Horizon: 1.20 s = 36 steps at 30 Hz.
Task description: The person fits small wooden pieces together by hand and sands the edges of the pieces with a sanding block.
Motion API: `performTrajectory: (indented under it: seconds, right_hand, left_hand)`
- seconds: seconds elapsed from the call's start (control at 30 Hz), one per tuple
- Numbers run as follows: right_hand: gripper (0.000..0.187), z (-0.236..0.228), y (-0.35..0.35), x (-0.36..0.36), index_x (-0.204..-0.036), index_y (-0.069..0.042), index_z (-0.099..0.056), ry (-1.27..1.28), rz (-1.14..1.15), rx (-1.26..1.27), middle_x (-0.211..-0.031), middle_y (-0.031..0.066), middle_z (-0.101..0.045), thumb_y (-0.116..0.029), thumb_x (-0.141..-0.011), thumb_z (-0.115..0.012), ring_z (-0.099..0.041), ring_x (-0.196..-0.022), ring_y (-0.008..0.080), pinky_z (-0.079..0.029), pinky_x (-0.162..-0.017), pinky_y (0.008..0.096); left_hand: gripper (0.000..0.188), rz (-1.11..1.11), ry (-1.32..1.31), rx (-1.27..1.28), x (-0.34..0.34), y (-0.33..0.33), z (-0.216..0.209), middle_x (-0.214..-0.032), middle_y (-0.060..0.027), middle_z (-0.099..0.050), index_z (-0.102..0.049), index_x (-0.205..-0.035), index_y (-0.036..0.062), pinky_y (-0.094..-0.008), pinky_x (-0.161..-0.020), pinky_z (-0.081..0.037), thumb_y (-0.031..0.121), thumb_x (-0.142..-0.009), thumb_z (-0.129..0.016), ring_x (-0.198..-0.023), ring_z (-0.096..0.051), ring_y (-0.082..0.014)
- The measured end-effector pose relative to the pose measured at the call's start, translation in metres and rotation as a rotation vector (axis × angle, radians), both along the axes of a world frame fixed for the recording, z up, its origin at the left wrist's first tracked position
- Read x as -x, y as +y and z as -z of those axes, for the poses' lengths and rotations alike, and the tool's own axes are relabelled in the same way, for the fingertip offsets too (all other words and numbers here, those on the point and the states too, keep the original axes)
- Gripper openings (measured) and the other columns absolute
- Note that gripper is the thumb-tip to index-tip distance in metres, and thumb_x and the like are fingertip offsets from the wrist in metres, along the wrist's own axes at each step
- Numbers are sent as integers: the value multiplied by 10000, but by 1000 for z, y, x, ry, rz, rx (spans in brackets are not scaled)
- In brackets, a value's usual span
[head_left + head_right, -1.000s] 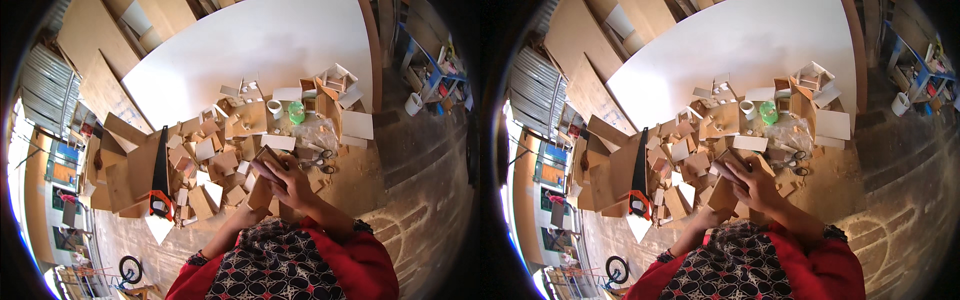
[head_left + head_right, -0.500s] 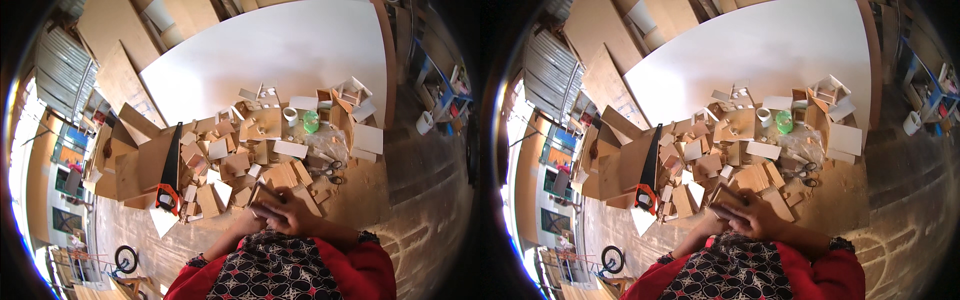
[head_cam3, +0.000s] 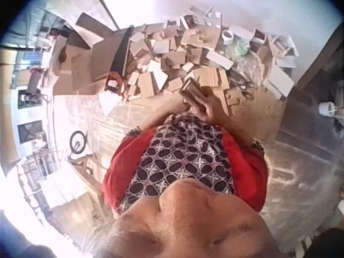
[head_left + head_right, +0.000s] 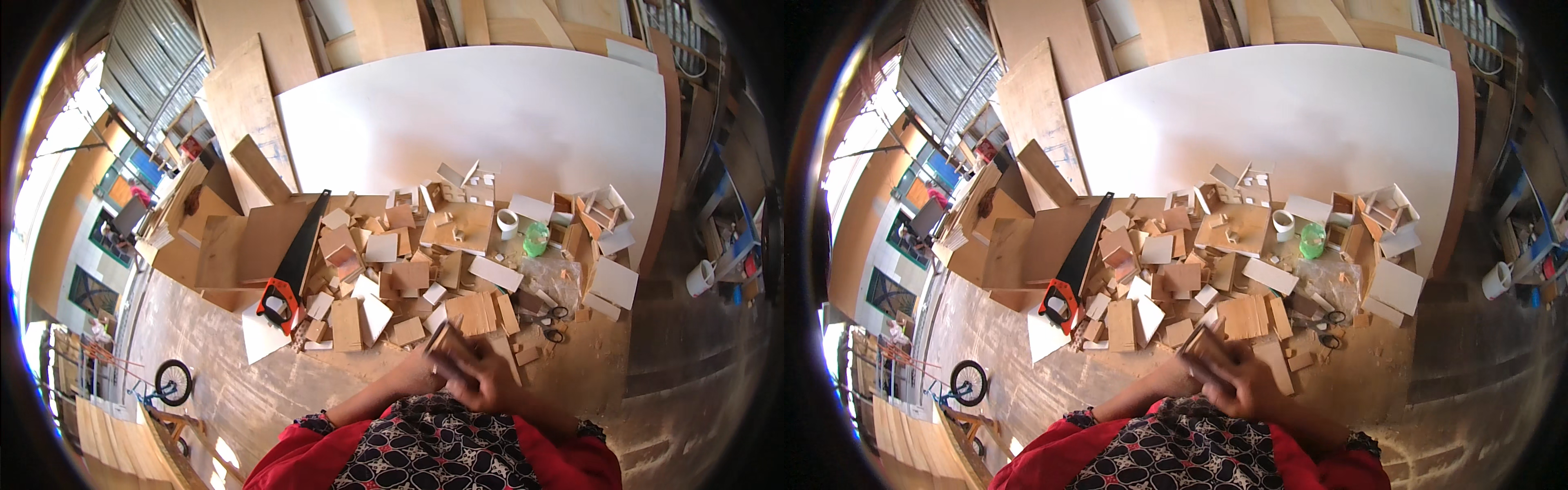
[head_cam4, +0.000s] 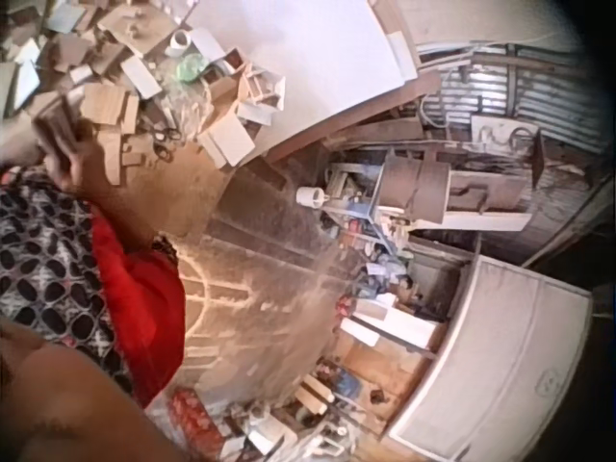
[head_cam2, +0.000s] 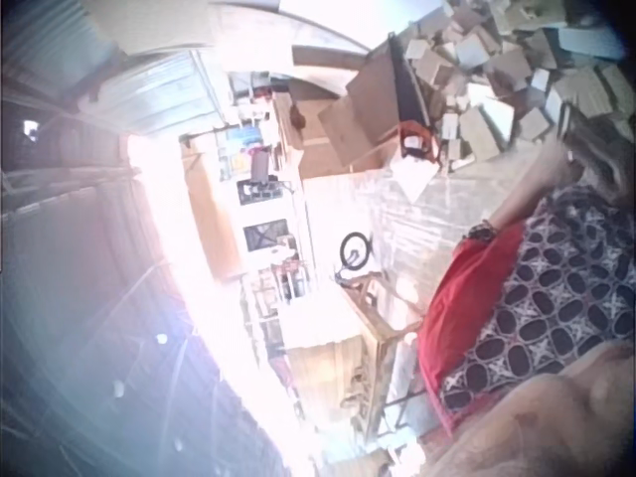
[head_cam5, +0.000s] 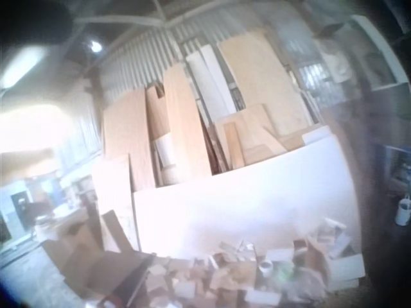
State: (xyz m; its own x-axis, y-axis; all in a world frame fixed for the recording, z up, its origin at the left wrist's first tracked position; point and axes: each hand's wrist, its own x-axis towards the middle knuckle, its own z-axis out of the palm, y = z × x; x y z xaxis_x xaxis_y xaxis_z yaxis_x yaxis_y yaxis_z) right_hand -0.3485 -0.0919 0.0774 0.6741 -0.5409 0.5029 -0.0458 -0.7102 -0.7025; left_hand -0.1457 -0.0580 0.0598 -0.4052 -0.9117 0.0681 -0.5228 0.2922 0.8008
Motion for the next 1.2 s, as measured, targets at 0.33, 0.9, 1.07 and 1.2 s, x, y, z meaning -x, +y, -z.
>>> performTrajectory:
  seconds: [0.33, 0.9, 1.07, 1.2]
  right_hand:
    - [621, -20, 1, 6, -1306, -185, -583, -75, -13, -60, -1046, 189, -624, -190, -701, -724, -627, -904, 360, -549, -787, 415]
    - [532, -30, 2, -18, -1288, 19, -547, -152, -104, -69, -1036, 166, -617, -94, -774, -618, -581, -849, 276, -480, -791, 382]
    - [535, 8, -34, -25, -1264, 2, -587, -288, 134, -252, -1036, 109, -674, -51, -734, -637, -555, -842, 266, -487, -710, 342]
    - [468, -35, 6, -21, -1198, -89, -643, -83, -142, -61, -1055, 185, -653, -102, -732, -685, -599, -869, 308, -502, -789, 379]
  left_hand:
    - [880, -98, 10, -33, -5, 6, -35, -1371, -265, -390, -332, -1433, 3, -439, -1047, -369, 218, -674, -724, -1259, -410, -438]
    - [880, -136, 76, 170, -14, 20, -24, -1353, -297, -393, -302, -1436, -9, -451, -1060, -346, 218, -663, -656, -1254, -393, -462]
    - [822, -216, 134, 39, -9, 28, -47, -1361, -311, -395, -380, -1385, -11, -449, -1050, -360, 238, -650, -651, -1217, -436, -478]
    - [902, -252, 117, -8, -14, 31, -47, -1322, -292, -417, -303, -1454, 25, -447, -1012, -390, 236, -655, -666, -1179, -464, -461]
